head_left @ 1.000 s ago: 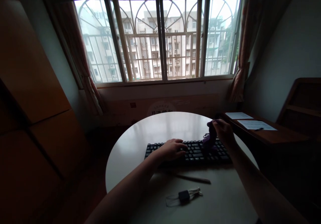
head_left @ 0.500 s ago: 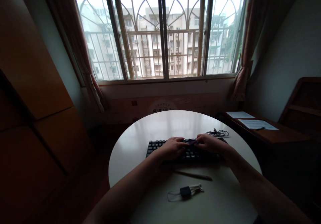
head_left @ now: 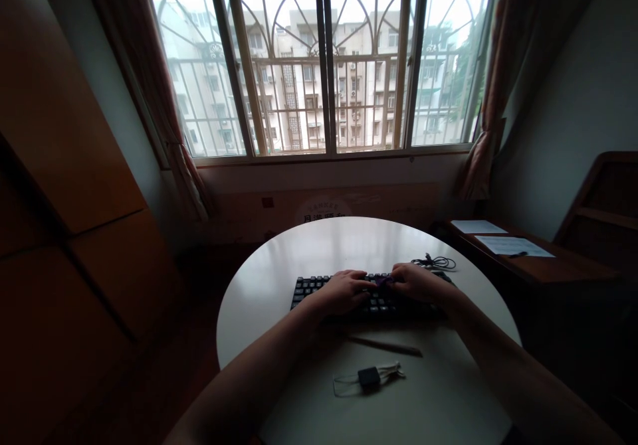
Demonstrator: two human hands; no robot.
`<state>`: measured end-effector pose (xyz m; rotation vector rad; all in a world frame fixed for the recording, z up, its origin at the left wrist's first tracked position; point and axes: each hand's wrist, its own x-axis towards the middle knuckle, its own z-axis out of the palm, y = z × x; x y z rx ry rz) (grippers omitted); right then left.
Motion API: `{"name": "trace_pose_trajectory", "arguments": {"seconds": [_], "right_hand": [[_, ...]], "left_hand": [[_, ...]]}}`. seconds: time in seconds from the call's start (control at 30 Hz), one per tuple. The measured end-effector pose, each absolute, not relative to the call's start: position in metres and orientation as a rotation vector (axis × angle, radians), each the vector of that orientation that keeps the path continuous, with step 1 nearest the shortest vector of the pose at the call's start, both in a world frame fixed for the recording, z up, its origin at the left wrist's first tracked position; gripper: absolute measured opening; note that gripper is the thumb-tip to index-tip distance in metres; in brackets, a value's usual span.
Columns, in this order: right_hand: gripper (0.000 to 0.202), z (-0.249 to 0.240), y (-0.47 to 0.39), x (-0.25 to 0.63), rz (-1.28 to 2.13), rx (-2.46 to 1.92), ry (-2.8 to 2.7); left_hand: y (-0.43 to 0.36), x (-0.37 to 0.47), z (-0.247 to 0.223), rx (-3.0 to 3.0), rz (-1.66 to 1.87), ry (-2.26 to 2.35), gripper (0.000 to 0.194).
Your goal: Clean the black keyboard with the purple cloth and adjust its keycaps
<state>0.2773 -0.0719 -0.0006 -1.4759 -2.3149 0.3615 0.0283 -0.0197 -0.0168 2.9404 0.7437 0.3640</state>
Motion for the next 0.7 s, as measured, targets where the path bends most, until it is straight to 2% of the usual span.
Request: {"name": "trace_pose_trajectory", "arguments": {"seconds": [0.7], "right_hand": [[0.027,0.0024,-0.0762,0.2737,0.328,-1.462,-2.306]], "left_hand": [[-0.0228,0.0276,-0.0128,2.915,0.364,0.75,0.038]]}}
